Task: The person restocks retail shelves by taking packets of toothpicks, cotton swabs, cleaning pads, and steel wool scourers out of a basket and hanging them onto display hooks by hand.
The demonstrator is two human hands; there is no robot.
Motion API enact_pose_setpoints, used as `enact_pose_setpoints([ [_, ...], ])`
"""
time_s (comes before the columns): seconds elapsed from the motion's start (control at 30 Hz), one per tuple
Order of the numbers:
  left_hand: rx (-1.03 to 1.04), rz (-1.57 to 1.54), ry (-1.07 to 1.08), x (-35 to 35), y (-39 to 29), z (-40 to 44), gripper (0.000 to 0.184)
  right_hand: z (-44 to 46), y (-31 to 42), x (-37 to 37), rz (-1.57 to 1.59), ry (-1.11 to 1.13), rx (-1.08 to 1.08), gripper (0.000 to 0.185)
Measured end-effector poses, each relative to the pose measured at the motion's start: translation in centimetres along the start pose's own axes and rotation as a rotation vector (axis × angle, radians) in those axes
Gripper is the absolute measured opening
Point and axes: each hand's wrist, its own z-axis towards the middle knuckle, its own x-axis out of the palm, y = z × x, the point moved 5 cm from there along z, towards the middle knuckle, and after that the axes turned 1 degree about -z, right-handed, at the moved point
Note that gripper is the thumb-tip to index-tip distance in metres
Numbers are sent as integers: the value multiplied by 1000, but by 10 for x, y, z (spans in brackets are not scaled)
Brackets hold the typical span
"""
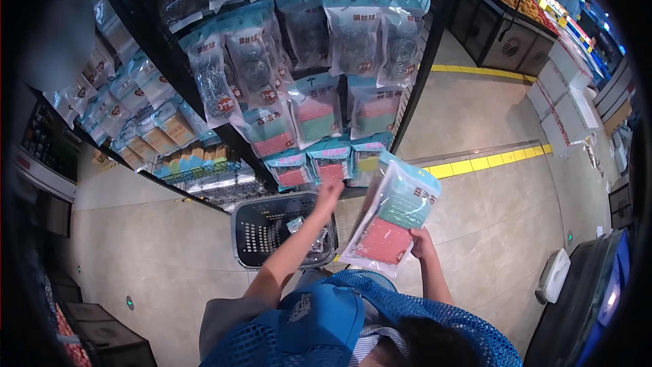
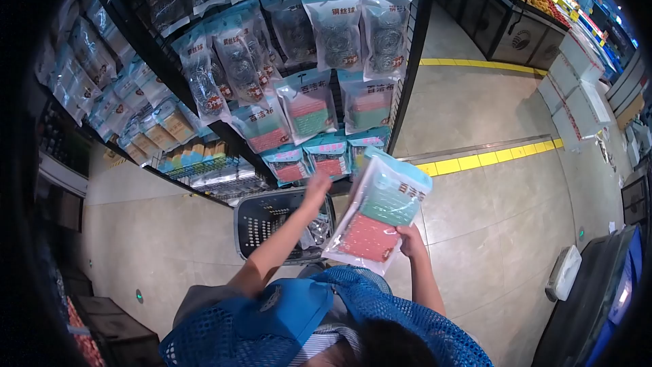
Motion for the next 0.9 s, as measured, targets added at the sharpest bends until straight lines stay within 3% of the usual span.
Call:
enact_pose_setpoints([
  [0.1, -523, -345, 401, 38, 21, -67, 45, 14, 10, 34, -116, 95, 1, 53],
  [0.13, -526, -352, 394, 37, 18, -74, 45, 16, 9, 42, -152, 136, 27, 53],
  [0.2, -485, -623, 334, 32, 1, -85, 43, 21, 7, 52, -154, 168, 72, 54],
  [0.23, -481, -631, 324, 27, 2, -85, 43, 23, 5, 56, -153, 194, 107, 54],
  [0.3, -266, -774, 371, 15, -4, -81, 42, 26, -1, 62, -161, 212, 119, 53],
  [0.37, -275, -834, 368, 11, -4, -82, 40, 26, -3, 64, -170, 226, 133, 53],
  [0.47, -109, -650, 278, 2, -18, -85, 36, 25, -4, 64, -171, 208, 140, 53],
  [0.53, -83, -175, 188, 0, -16, -83, 33, 24, -1, 62, -178, 189, 101, 52],
  [0.7, 183, -191, 20, -25, -38, -39, 27, 18, 13, 45, -157, 70, -18, 50],
  [0.77, 212, -381, -65, -39, -53, -16, 27, 15, 18, 33, -147, 41, -49, 49],
  [0.9, 305, -303, -162, -58, -74, 25, 28, -1, 22, 14, -217, -12, -119, 49],
])
